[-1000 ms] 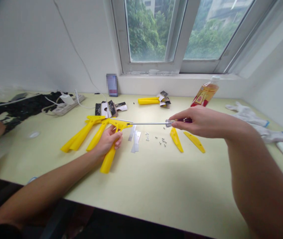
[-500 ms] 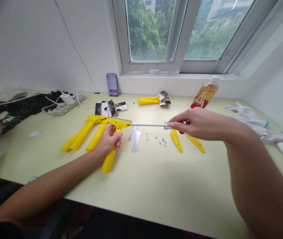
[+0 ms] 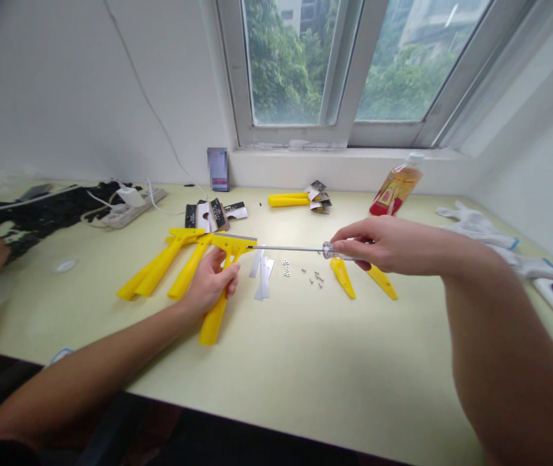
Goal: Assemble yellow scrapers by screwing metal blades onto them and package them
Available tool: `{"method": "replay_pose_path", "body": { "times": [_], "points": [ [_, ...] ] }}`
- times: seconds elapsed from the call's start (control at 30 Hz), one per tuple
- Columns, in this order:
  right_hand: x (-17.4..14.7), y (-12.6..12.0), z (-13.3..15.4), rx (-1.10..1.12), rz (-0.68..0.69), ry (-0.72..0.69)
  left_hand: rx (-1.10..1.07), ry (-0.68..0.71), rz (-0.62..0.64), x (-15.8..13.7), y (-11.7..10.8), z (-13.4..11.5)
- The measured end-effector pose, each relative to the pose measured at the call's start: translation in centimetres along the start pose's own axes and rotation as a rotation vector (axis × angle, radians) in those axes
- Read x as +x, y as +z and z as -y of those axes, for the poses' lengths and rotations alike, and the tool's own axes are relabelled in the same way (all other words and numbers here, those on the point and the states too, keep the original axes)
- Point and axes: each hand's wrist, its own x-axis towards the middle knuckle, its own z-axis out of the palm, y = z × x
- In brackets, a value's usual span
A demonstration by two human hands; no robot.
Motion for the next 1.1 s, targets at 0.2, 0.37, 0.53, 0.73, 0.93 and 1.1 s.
{"method": "replay_pose_path", "body": {
  "times": [0.2,0.37,0.53,0.73,0.93,1.1],
  "points": [
    [-0.8,0.0,1.5,-0.063,-0.068,0.082,-0.086,-0.038,-0.002,-0.3,0.4,-0.5],
    [-1.6,0.5,2.6,-0.134,-0.141,0.062,-0.172,-0.114,0.008,-0.4,0.4,-0.5],
    [-2.0,0.6,3.2,-0.2,-0.176,0.065,-0.267,-0.176,0.044,-0.3,0.2,-0.8],
    [-2.2,0.5,3.5,-0.275,-0.172,0.053,-0.318,-0.18,0.048,-0.3,0.3,-1.1],
    [-2.2,0.7,3.6,-0.237,-0.227,0.059,-0.168,-0.086,0.021,-0.2,0.2,-0.7],
    [-2.2,0.7,3.9,-0.237,-0.279,0.111,-0.055,-0.016,-0.002,-0.3,0.0,-0.4]
  ]
}}
